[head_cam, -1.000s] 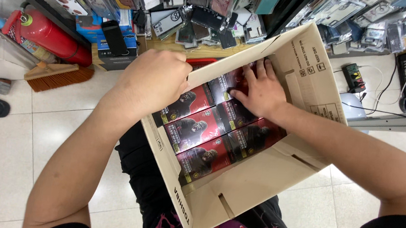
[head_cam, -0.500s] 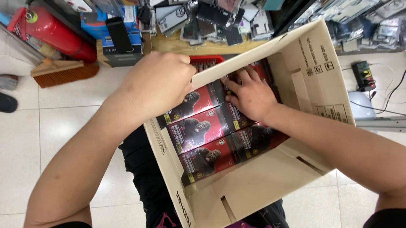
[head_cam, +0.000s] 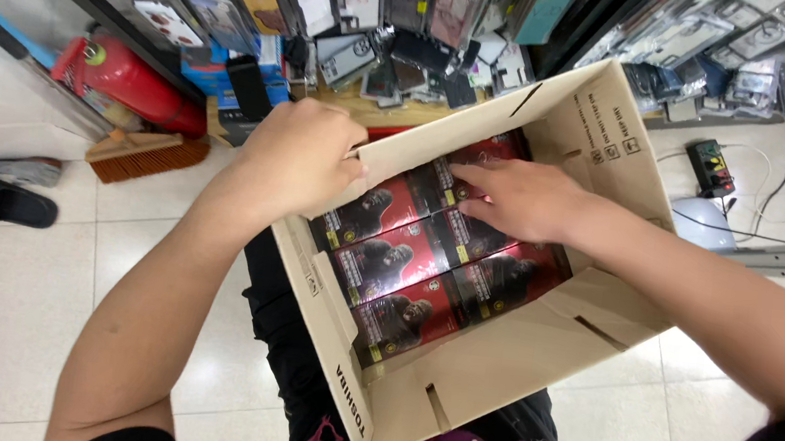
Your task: The person takes a smartphone screen protector out of its packaging, wipes the packaging and the box with a cloth, and then arranges multiple identical boxes into a larger cardboard box.
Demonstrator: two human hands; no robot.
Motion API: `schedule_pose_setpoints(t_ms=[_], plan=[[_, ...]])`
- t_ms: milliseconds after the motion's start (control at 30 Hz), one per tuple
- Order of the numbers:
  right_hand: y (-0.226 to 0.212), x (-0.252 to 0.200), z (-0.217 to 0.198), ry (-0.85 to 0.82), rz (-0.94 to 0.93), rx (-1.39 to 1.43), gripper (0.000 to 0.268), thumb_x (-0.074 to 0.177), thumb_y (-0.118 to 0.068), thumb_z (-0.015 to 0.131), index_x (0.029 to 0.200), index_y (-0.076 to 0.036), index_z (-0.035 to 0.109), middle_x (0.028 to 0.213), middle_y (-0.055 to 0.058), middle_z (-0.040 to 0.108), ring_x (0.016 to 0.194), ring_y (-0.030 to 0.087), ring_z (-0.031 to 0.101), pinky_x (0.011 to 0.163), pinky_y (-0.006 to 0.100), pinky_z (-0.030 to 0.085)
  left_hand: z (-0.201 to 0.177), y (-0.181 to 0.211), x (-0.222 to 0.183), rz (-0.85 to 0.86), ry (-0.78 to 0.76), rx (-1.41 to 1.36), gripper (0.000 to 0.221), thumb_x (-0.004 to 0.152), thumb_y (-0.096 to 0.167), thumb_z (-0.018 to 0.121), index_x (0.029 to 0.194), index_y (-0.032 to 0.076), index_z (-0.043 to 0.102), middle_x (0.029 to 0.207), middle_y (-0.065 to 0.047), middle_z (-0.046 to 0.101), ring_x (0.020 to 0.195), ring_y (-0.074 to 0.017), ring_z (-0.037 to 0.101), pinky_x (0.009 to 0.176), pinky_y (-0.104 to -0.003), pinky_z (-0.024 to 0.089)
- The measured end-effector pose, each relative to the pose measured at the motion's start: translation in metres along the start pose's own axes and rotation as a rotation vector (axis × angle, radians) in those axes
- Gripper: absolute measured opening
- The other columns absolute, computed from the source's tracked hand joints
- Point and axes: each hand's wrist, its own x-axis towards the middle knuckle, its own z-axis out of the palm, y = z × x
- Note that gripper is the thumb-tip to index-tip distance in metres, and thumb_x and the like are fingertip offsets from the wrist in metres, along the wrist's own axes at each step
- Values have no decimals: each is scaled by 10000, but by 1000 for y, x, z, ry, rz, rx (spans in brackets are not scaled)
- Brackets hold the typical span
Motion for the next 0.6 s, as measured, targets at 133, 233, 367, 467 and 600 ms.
schedule_pose_setpoints(t_ms=[133,233,367,467,600], plan=[[0,-99,-50,494,-255,128,452,929,-332,559,1322,-110,581,1286,113,648,1166,313,621,937,467,515,-21,-3,-10,-154,-100,-67,282,836,304,687,669,84,634,677,-81,621,737,-340,627,641,-440,456],[31,-136,-33,927,-342,218,397,963,-146,598,1286,85,596,1302,261,633,1158,366,633,938,428,546,-76,24,-23,-429,-230,-88,225,913,309,639,785,123,645,757,-25,637,772,-221,595,724,-369,461],[78,-150,26,1261,-305,596,369,1182,-130,369,1411,154,427,1489,349,432,1397,449,494,1149,480,493,-113,-7,-59,-476,34,84,216,884,376,672,904,189,778,740,-89,690,713,-324,612,654,-451,408],[54,-130,39,1318,-378,815,268,1118,-8,403,1296,191,421,1329,368,425,1256,477,541,975,459,551,-133,-27,-106,-512,228,92,217,899,309,710,828,105,736,630,-97,584,602,-251,513,573,-380,337],[28,-84,59,1089,-329,925,203,1038,-11,486,1190,90,577,1227,253,564,1212,313,562,905,380,585,-140,-48,-174,-810,426,-64,194,971,231,679,854,87,737,618,-41,537,635,-179,439,545,-324,324]])
